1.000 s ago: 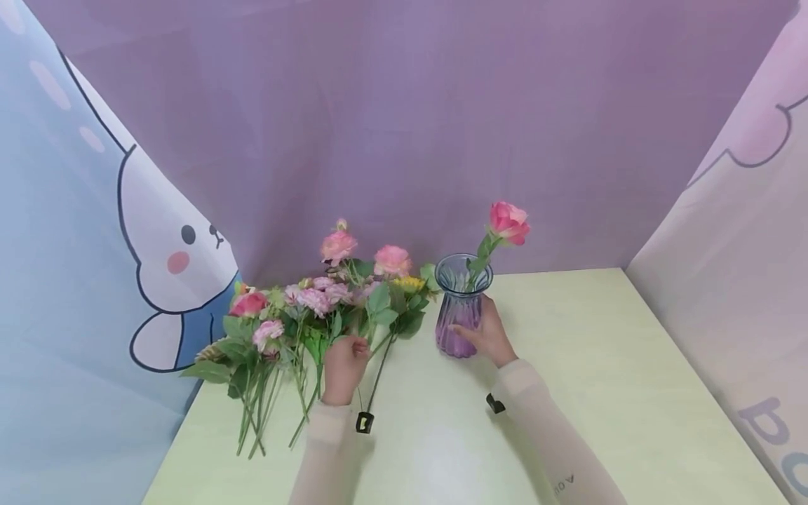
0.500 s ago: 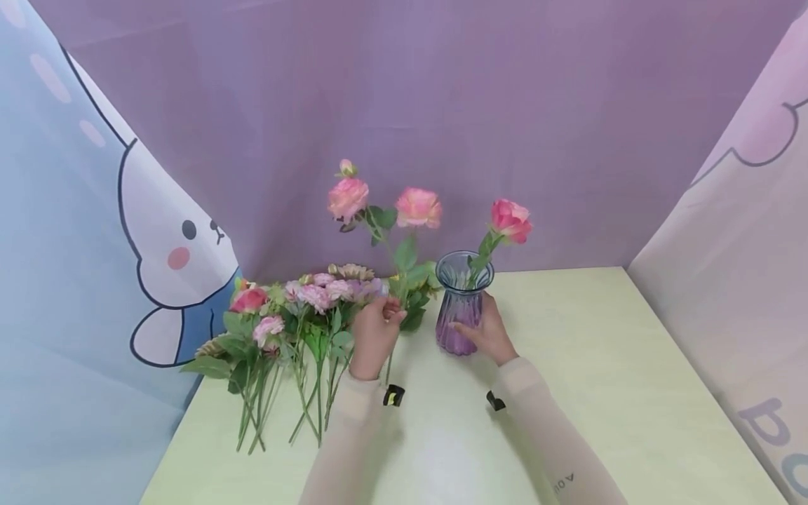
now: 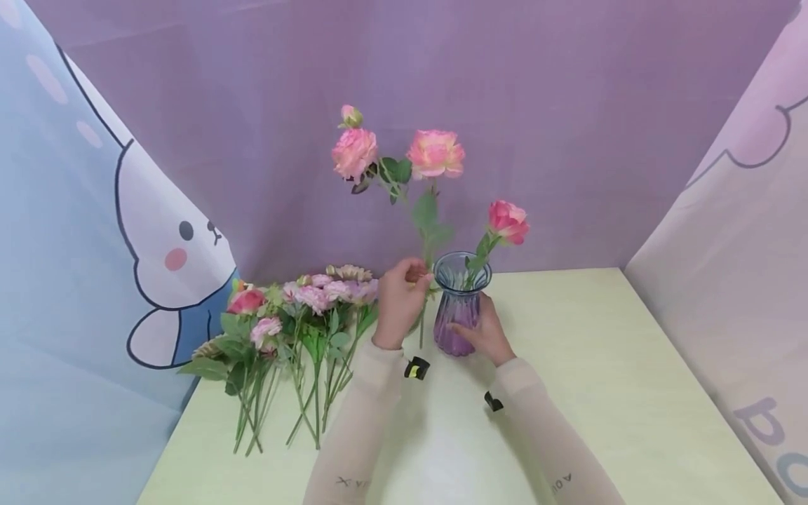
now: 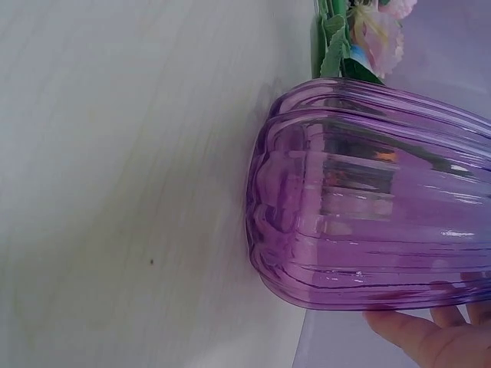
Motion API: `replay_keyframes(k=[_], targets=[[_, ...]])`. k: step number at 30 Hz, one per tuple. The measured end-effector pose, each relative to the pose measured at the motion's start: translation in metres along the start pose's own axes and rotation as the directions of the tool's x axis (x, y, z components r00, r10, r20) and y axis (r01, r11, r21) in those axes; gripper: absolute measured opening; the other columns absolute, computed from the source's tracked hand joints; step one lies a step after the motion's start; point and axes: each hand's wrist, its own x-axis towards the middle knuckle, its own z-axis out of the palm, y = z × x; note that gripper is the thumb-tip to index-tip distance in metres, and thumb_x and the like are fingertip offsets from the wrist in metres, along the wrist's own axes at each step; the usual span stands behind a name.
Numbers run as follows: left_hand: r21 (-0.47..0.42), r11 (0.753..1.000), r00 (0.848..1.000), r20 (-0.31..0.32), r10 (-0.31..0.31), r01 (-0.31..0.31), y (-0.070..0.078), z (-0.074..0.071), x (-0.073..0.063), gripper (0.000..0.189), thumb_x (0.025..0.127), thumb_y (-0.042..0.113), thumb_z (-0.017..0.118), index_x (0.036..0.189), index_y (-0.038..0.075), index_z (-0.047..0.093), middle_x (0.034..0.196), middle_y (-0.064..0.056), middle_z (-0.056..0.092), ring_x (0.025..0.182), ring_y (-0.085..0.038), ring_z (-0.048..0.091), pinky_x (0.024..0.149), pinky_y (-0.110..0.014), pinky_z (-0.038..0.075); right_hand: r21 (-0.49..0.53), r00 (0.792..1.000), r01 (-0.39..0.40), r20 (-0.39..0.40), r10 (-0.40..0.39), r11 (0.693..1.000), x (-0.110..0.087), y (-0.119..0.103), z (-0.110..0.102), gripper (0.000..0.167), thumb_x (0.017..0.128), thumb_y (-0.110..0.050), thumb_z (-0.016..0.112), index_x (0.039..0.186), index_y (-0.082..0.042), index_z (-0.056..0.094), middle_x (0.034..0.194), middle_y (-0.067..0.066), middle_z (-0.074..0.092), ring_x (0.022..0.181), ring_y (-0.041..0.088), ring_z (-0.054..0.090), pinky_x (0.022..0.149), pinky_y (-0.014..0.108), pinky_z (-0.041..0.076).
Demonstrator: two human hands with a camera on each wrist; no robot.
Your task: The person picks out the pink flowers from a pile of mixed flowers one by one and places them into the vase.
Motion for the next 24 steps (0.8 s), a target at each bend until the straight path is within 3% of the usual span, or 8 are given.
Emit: replay_keyframes(k=[4,10,18,24], targets=[[-0.022,1.0,1.0,-0.015,0.016,-0.017,0.008,0.005,0.013,0.015,0.082,0.005,0.071,0.094,-0.002,0.066,0.088,-0.014,0.069,0.077,-0.025,0.066,0.069,-0.033,0.054,0.004,1.0,-0.009,0.006,0.009,1.0,0.003,0.0,-0.002,0.097,0.074,-0.019,0.08,0.146,0.0,0.017,0.14,0.025,0.032,0.13,0.038,0.035,0.111,0.049,0.026],[-0.144,0.989,0.998,-0.058,0.012,-0.02,0.023,0.011,0.027,0.016,0.083,0.003,0.069,0.095,-0.005,0.064,0.089,-0.017,0.067,0.08,-0.028,0.064,0.076,-0.032,0.053,0.007,1.0,-0.02,0.003,0.02,1.0,0.004,-0.002,-0.003,0.097,0.074,-0.018,0.08,0.144,0.003,0.017,0.139,0.027,0.033,0.128,0.04,0.037,0.11,0.05,0.027],[-0.295,0.955,0.988,-0.147,-0.047,0.002,0.036,0.015,0.041,0.013,0.087,0.007,0.066,0.095,-0.002,0.063,0.085,-0.015,0.065,0.077,-0.022,0.064,0.067,-0.027,0.053,0.0,0.999,-0.045,0.005,0.045,0.999,0.002,-0.002,0.0,0.096,0.074,-0.02,0.08,0.144,0.003,0.019,0.138,0.026,0.033,0.128,0.039,0.037,0.11,0.05,0.026],[-0.269,0.962,0.978,-0.207,-0.004,-0.053,0.042,0.018,0.054,0.012,0.086,0.005,0.066,0.096,-0.001,0.063,0.086,-0.013,0.066,0.078,-0.02,0.064,0.066,-0.026,0.053,0.01,0.999,-0.052,0.006,0.052,0.999,0.001,0.0,0.002,0.094,0.075,-0.015,0.079,0.144,0.002,0.018,0.139,0.026,0.032,0.129,0.039,0.036,0.11,0.05,0.026]])
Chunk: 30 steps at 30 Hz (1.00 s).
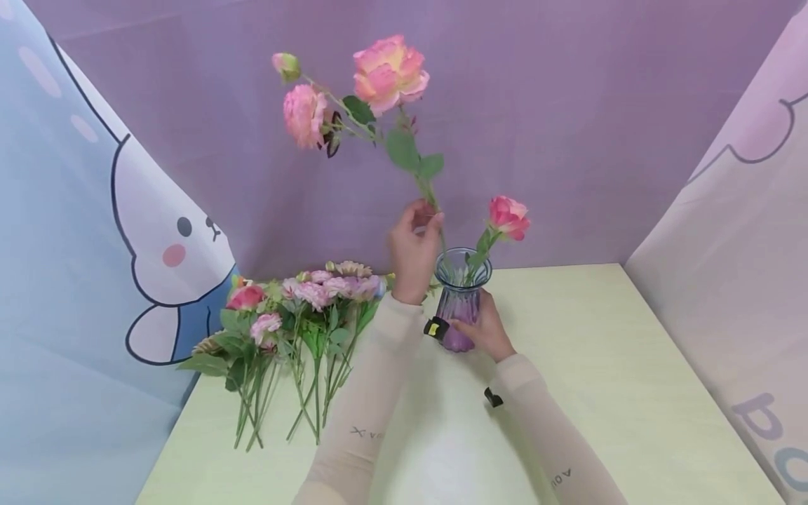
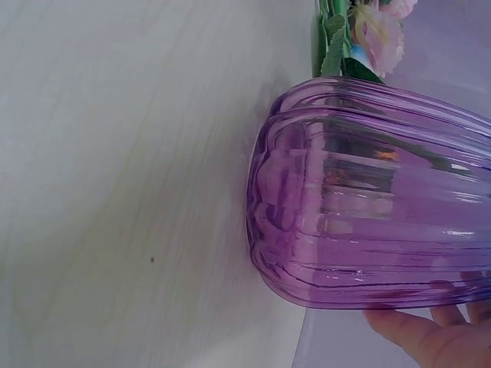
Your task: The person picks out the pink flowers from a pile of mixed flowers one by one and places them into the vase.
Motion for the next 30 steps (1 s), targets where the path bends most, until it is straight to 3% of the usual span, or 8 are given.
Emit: replay_keyframes(k=[7,13,18,26,30], targets=[[0.061,0.997,0.998,0.022,0.05,-0.051,-0.021,0.01,0.005,0.013,0.084,0.001,0.067,0.095,-0.004,0.064,0.088,-0.016,0.067,0.08,-0.024,0.065,0.067,-0.025,0.054,-0.008,1.0,0.009,-0.001,-0.009,1.0,0.001,0.0,-0.001,0.093,0.074,-0.015,0.079,0.144,0.003,0.019,0.138,0.026,0.033,0.128,0.039,0.037,0.11,0.05,0.026],[0.132,0.99,0.997,0.065,0.031,-0.039,-0.04,0.016,-0.008,0.011,0.085,0.004,0.066,0.093,-0.002,0.062,0.088,-0.015,0.066,0.08,-0.025,0.065,0.067,-0.026,0.055,-0.016,1.0,-0.002,0.002,0.002,1.0,0.001,-0.001,-0.001,0.094,0.073,-0.021,0.081,0.142,0.003,0.021,0.134,0.025,0.037,0.124,0.037,0.04,0.109,0.049,0.028],[0.218,0.974,0.993,0.106,0.043,-0.065,-0.053,0.019,-0.017,0.009,0.084,0.002,0.067,0.092,-0.001,0.062,0.085,-0.013,0.066,0.08,-0.023,0.065,0.069,-0.023,0.054,-0.019,1.0,0.001,0.011,-0.001,1.0,0.0,-0.001,-0.001,0.096,0.074,-0.023,0.08,0.143,0.003,0.018,0.136,0.025,0.034,0.127,0.037,0.038,0.11,0.049,0.027],[0.403,0.912,0.979,0.205,-0.007,-0.078,-0.061,0.022,-0.027,0.011,0.085,0.002,0.064,0.096,0.001,0.063,0.089,-0.01,0.067,0.079,-0.021,0.066,0.07,-0.028,0.053,-0.008,0.998,0.061,0.008,-0.061,0.998,0.001,0.001,-0.002,0.095,0.072,-0.016,0.08,0.143,0.005,0.02,0.135,0.027,0.035,0.125,0.04,0.039,0.109,0.05,0.028],[0.519,0.849,0.968,0.249,-0.039,-0.099,-0.061,0.026,-0.03,0.01,0.087,0.005,0.064,0.096,0.003,0.063,0.088,-0.009,0.067,0.078,-0.021,0.066,0.068,-0.03,0.053,-0.024,0.998,0.056,0.008,-0.056,0.998,0.001,0.004,-0.002,0.094,0.072,-0.016,0.079,0.143,0.005,0.021,0.134,0.027,0.036,0.123,0.039,0.041,0.108,0.051,0.029]])
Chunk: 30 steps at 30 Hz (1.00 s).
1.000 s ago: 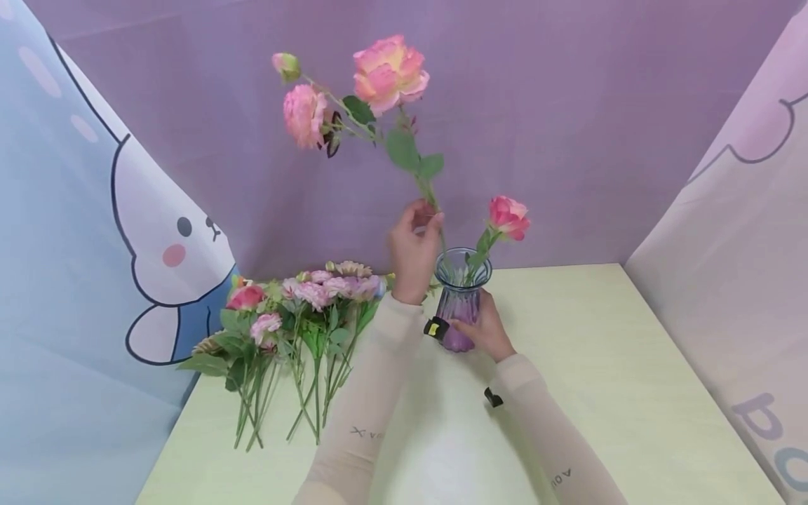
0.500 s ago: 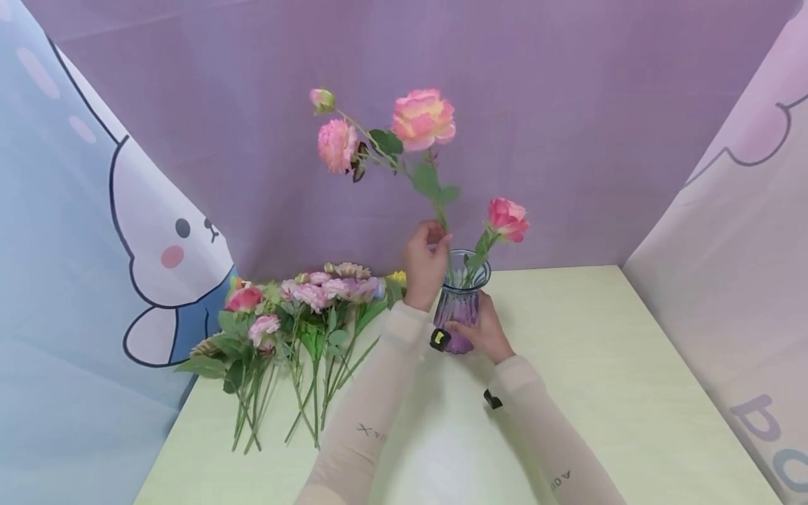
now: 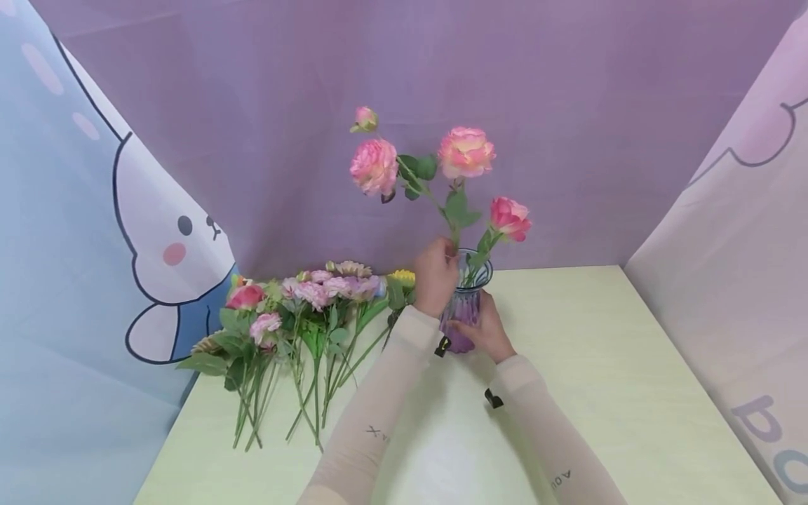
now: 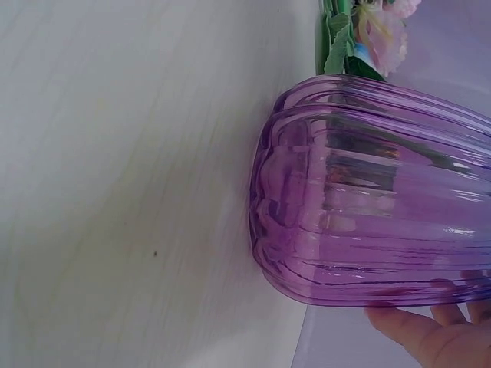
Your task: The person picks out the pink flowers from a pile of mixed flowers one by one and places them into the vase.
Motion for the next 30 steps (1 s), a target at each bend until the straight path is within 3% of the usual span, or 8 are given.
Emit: replay_keyframes(k=[7,11,15,24,30], targets=[[0.182,0.983,1.0,0.027,-0.007,0.002,0.006,0.005,0.002,0.004,0.085,0.007,0.063,0.088,0.006,0.066,0.078,-0.007,0.068,0.068,-0.023,0.065,0.06,-0.038,0.053,0.023,1.0,0.011,0.0,-0.011,1.0,0.0,0.0,-0.001,0.094,0.072,-0.018,0.08,0.142,0.006,0.022,0.134,0.028,0.036,0.123,0.039,0.04,0.108,0.05,0.029],[0.301,0.954,0.999,0.051,-0.015,-0.001,0.011,0.007,0.002,0.003,0.084,0.009,0.064,0.082,0.01,0.066,0.074,-0.004,0.068,0.062,-0.021,0.064,0.055,-0.037,0.053,0.042,1.0,0.01,0.003,-0.01,0.999,-0.001,0.0,-0.001,0.095,0.072,-0.019,0.078,0.143,0.005,0.02,0.136,0.027,0.035,0.126,0.039,0.038,0.109,0.051,0.027],[0.399,0.917,0.992,0.117,-0.051,0.0,0.016,0.009,0.001,0.003,0.083,0.012,0.065,0.081,0.011,0.067,0.071,-0.003,0.068,0.057,-0.019,0.063,0.046,-0.034,0.049,0.06,1.0,0.013,0.01,-0.013,0.998,0.0,0.001,-0.001,0.094,0.07,-0.014,0.075,0.144,0.004,0.019,0.138,0.028,0.033,0.127,0.04,0.037,0.11,0.051,0.026],[0.487,0.873,0.977,0.178,-0.117,0.016,0.023,0.012,0.002,0.007,0.084,0.018,0.067,0.081,0.012,0.07,0.072,-0.003,0.068,0.057,-0.018,0.063,0.041,-0.031,0.046,0.06,0.999,0.034,0.006,-0.034,0.998,0.0,-0.003,-0.001,0.091,0.07,-0.007,0.072,0.142,0.009,0.019,0.138,0.032,0.032,0.127,0.044,0.035,0.11,0.053,0.023],[0.491,0.871,0.984,0.153,-0.097,0.009,0.027,0.012,0.001,0.013,0.083,0.016,0.063,0.072,0.01,0.068,0.068,-0.004,0.066,0.057,-0.018,0.062,0.037,-0.029,0.044,0.122,0.996,0.079,0.035,-0.084,0.989,-0.001,-0.037,-0.011,0.081,0.071,0.001,0.071,0.138,0.011,0.027,0.133,0.032,0.041,0.125,0.045,0.041,0.11,0.051,0.026]])
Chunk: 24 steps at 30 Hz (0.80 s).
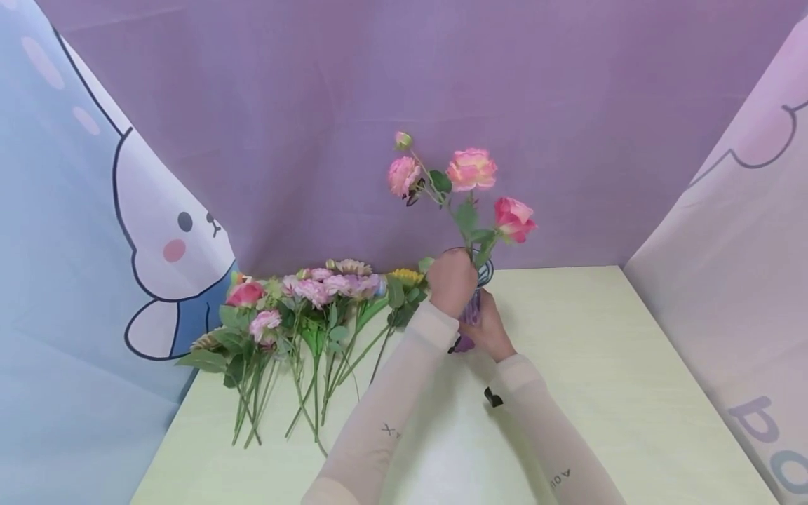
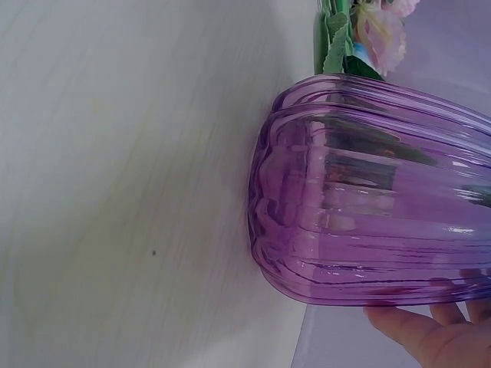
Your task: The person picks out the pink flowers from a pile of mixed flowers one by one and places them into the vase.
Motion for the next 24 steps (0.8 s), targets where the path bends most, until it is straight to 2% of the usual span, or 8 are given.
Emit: replay_keyframes(k=[3,8,11,15,18,19,24], targets=[[0.046,0.999,0.999,-0.038,0.017,-0.015,0.0,0.001,-0.002,0.018,0.085,0.018,0.063,0.068,0.011,0.068,0.067,-0.003,0.065,0.066,-0.017,0.062,0.037,-0.027,0.044,0.006,0.999,0.032,0.021,-0.032,0.999,0.003,-0.005,-0.001,0.073,0.074,0.003,0.07,0.136,0.009,0.032,0.129,0.025,0.049,0.123,0.04,0.046,0.109,0.046,0.031],[0.2,0.979,0.994,-0.084,0.067,-0.049,0.0,-0.002,-0.006,0.032,0.086,0.023,0.061,0.055,0.015,0.06,0.057,0.001,0.058,0.072,-0.015,0.058,0.04,-0.022,0.043,0.028,0.999,0.046,0.012,-0.046,0.999,0.005,-0.005,-0.001,0.063,0.074,0.005,0.07,0.129,0.009,0.041,0.119,0.023,0.056,0.115,0.037,0.053,0.106,0.045,0.036],[0.232,0.971,0.997,-0.047,0.062,-0.05,0.0,-0.006,-0.008,0.033,0.087,0.025,0.06,0.055,0.015,0.06,0.06,0.001,0.059,0.074,-0.015,0.056,0.051,-0.024,0.045,0.02,1.0,0.021,0.004,-0.021,1.0,0.005,-0.004,-0.001,0.065,0.073,0.003,0.072,0.13,0.009,0.04,0.121,0.025,0.054,0.114,0.038,0.053,0.106,0.045,0.035],[0.23,0.973,1.0,0.017,0.025,-0.029,-0.002,-0.009,-0.007,0.029,0.088,0.03,0.06,0.064,0.016,0.066,0.072,-0.001,0.064,0.08,-0.018,0.054,0.066,-0.031,0.046,-0.022,0.999,-0.041,-0.01,0.041,0.999,0.001,0.018,0.001,0.083,0.073,-0.008,0.075,0.139,0.006,0.028,0.136,0.026,0.04,0.125,0.038,0.042,0.11,0.047,0.028],[0.244,0.969,1.0,0.025,0.013,-0.018,-0.003,-0.01,-0.007,0.029,0.088,0.034,0.059,0.068,0.016,0.068,0.076,-0.001,0.065,0.08,-0.018,0.054,0.067,-0.031,0.045,-0.04,0.997,-0.08,-0.018,0.079,0.996,-0.001,0.033,0.003,0.094,0.072,-0.014,0.075,0.145,0.003,0.018,0.143,0.026,0.03,0.131,0.039,0.034,0.112,0.049,0.022],[0.249,0.968,1.0,0.029,0.012,-0.019,-0.003,-0.011,-0.007,0.029,0.089,0.034,0.058,0.068,0.016,0.068,0.077,-0.001,0.066,0.08,-0.017,0.054,0.067,-0.03,0.045,-0.042,0.996,-0.093,-0.017,0.092,0.995,-0.002,0.032,0.003,0.096,0.073,-0.015,0.075,0.145,0.003,0.015,0.144,0.027,0.027,0.132,0.04,0.031,0.112,0.051,0.021],[0.264,0.964,0.999,0.031,0.009,-0.017,-0.007,-0.011,-0.008,0.03,0.091,0.034,0.056,0.074,0.015,0.07,0.079,-0.001,0.067,0.079,-0.017,0.055,0.067,-0.029,0.047,-0.035,0.995,-0.095,-0.016,0.095,0.995,-0.002,0.033,0.003,0.098,0.073,-0.015,0.076,0.146,0.002,0.013,0.143,0.026,0.028,0.13,0.039,0.033,0.111,0.052,0.023]])
